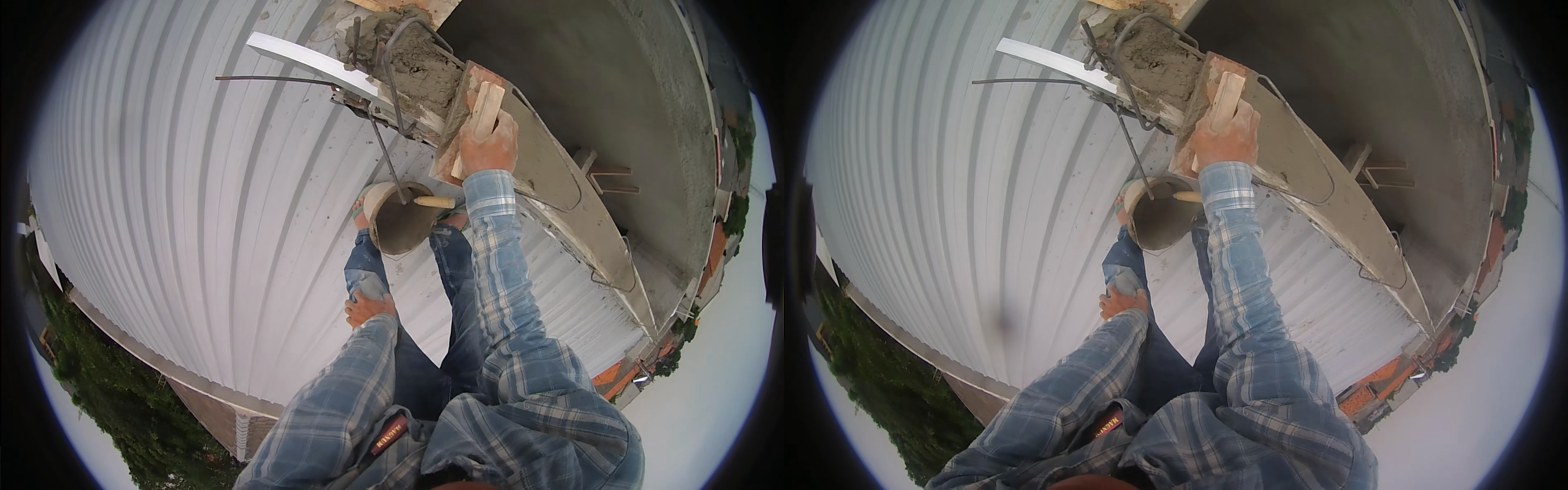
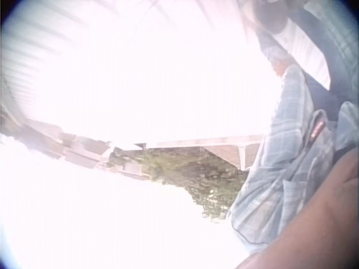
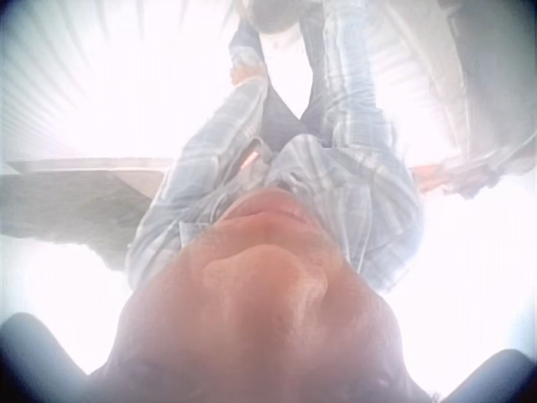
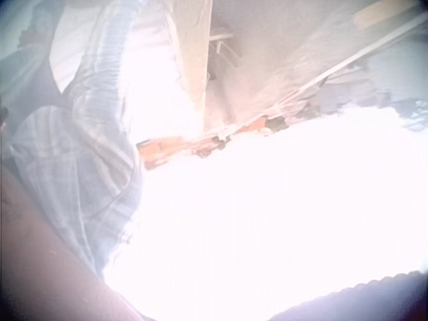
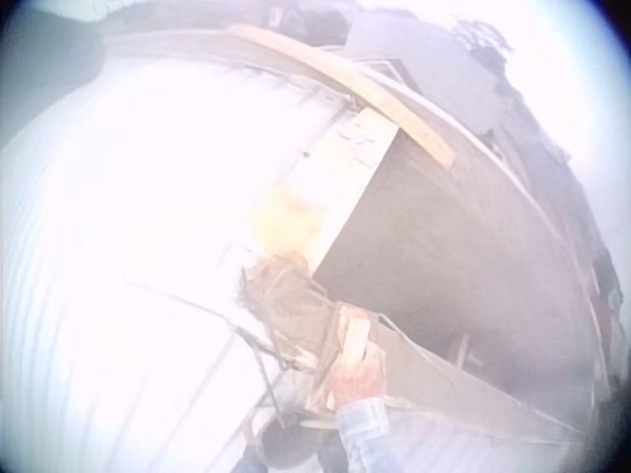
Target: The person scoops cement from a bucket using a trowel and applies it to a concrete beam on a corrugated metal roof. They smooth the cement with a wooden float and repeat the process along the beam.
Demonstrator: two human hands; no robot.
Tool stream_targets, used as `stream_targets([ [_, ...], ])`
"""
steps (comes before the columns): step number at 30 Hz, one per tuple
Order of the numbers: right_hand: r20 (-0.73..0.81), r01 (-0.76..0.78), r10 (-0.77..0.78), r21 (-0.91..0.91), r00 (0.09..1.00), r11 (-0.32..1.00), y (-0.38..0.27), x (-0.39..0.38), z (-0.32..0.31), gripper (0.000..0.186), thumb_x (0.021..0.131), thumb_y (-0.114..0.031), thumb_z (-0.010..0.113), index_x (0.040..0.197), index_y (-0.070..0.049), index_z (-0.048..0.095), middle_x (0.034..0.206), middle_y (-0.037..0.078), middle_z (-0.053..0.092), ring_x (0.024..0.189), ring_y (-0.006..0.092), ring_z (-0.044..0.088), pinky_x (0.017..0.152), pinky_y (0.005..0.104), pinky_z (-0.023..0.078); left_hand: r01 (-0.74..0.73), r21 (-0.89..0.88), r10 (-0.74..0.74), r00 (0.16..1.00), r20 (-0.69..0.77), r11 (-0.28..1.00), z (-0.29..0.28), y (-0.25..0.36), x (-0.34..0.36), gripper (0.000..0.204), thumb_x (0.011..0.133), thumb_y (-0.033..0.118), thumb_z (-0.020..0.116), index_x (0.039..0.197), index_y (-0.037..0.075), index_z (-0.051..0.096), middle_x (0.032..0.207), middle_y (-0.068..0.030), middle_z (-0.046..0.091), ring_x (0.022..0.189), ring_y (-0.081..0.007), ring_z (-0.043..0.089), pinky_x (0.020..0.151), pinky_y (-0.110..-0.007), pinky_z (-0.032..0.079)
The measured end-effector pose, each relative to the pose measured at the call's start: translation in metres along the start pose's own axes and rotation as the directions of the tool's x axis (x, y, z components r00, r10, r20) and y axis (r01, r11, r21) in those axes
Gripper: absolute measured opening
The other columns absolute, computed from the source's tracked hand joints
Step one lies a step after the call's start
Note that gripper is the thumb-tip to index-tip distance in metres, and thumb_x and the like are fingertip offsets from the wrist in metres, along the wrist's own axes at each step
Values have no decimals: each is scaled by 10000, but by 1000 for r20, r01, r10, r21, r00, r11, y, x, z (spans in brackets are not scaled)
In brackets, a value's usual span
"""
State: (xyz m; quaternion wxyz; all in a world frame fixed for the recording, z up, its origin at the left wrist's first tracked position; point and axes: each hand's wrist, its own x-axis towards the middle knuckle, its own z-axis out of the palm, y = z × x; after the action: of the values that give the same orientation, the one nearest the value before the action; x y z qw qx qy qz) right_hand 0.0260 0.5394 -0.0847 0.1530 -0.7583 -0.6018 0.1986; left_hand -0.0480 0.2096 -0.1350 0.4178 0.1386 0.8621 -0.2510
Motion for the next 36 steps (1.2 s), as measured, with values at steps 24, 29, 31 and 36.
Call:
stream_targets([
  [24,964,-970,-111,238,241,-45,80,-238,-18,394,957,-211,650,1261,-13,498,1256,122,595,1115,164,598,954,288,482,379,-920,755,575,317,98,0,-7,61,446,1006,329,479,1269,-29,517,1150,-201,628,1040,-310,642,889,-414,540],
  [29,985,-953,-24,161,173,-257,127,-310,65,260,976,-195,601,1173,-26,582,1169,63,619,1022,126,619,883,262,505,403,-900,720,672,169,-164,0,-12,57,397,1001,293,524,1242,-21,553,1101,-171,649,975,-272,664,846,-385,562],
  [31,986,-982,101,116,132,152,137,-281,74,264,944,-200,630,1156,-46,596,1132,65,624,1003,131,621,889,274,505,310,-943,675,722,150,-122,3,-18,80,391,999,301,542,1232,-12,574,1106,-167,649,986,-259,656,839,-366,557],
  [36,312,121,-36,-257,949,959,253,-146,119,548,796,-183,717,1280,-55,493,1304,170,493,1242,356,463,1026,479,408,-40,-974,626,772,113,225,-2,10,125,462,1003,385,505,1210,-16,604,1139,-189,629,1077,-303,610,930,-387,499],
])
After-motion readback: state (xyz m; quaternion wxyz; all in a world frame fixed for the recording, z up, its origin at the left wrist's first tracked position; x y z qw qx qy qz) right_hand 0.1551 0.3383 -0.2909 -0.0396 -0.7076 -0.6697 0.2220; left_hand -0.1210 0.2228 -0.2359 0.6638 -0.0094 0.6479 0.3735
